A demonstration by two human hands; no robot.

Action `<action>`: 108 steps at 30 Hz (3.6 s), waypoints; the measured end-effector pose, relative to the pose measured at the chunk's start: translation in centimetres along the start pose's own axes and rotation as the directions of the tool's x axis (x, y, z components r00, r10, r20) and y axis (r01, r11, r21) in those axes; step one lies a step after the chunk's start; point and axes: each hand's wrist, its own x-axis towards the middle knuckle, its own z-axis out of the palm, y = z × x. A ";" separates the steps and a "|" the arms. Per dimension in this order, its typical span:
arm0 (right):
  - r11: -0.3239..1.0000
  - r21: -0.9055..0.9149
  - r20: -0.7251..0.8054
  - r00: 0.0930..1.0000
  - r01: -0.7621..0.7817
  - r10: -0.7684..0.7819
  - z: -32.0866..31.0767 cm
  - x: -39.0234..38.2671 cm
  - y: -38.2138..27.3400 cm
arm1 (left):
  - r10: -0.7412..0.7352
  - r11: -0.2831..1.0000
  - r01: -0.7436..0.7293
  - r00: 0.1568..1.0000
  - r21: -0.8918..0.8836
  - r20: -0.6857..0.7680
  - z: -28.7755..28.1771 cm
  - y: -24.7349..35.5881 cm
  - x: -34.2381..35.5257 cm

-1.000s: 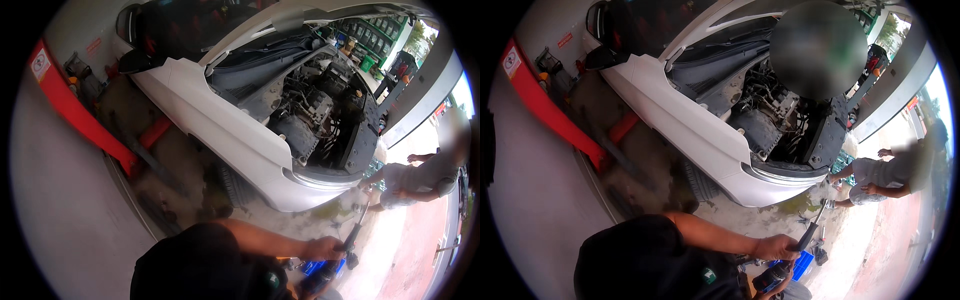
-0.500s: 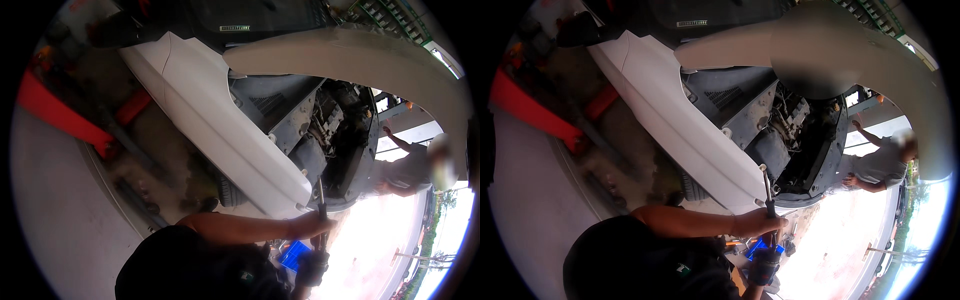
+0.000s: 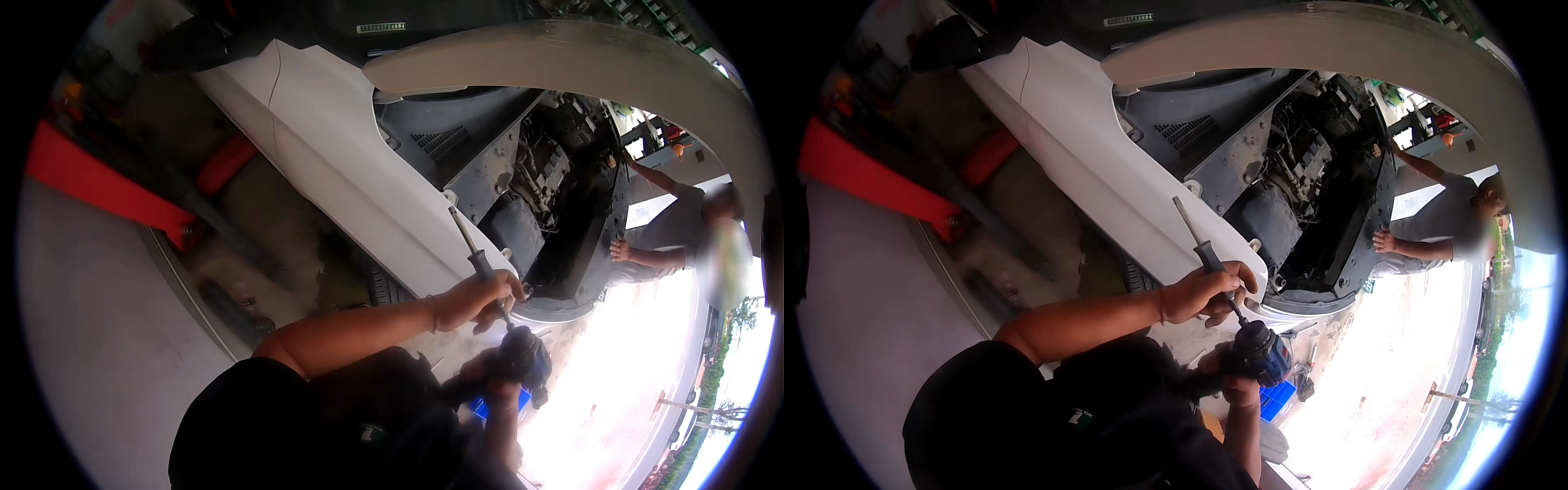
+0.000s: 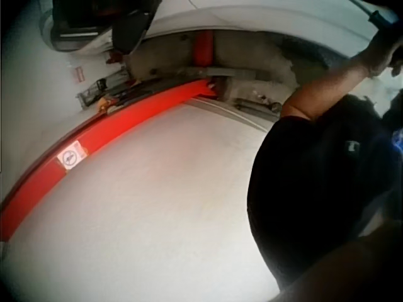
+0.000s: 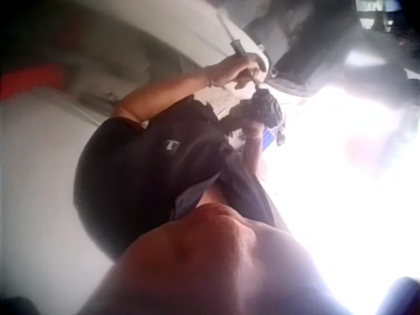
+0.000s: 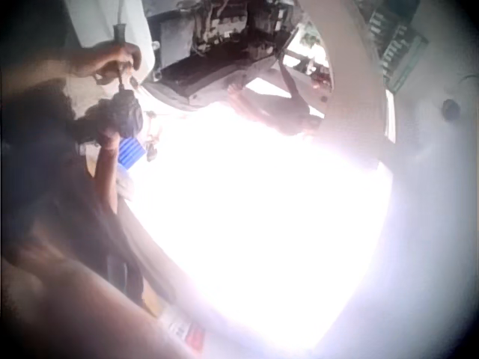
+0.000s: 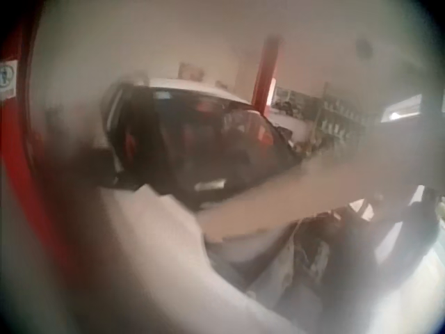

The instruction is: The person installs an air filter housing unit into the engine bay of a car, aligns the components with the help of another person, and secures the housing by using an electric drill to tighten several screws.

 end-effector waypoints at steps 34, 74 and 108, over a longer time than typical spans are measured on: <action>0.972 -0.080 -0.904 0.394 0.221 -0.164 15.8 -5.1 7.1 | -0.248 0.647 -0.189 0.864 0.738 0.439 -17.2 10.0 2.1; 0.892 0.370 -0.888 -0.185 0.258 0.422 11.9 -17.8 43.5 | -0.219 -0.104 -0.022 0.976 0.994 -0.002 -12.2 -1.2 0.9; 0.357 0.309 -0.568 -0.130 0.881 0.812 -43.6 -28.1 54.4 | -0.866 -0.499 -0.514 0.331 0.698 -0.376 -11.6 -105.1 8.8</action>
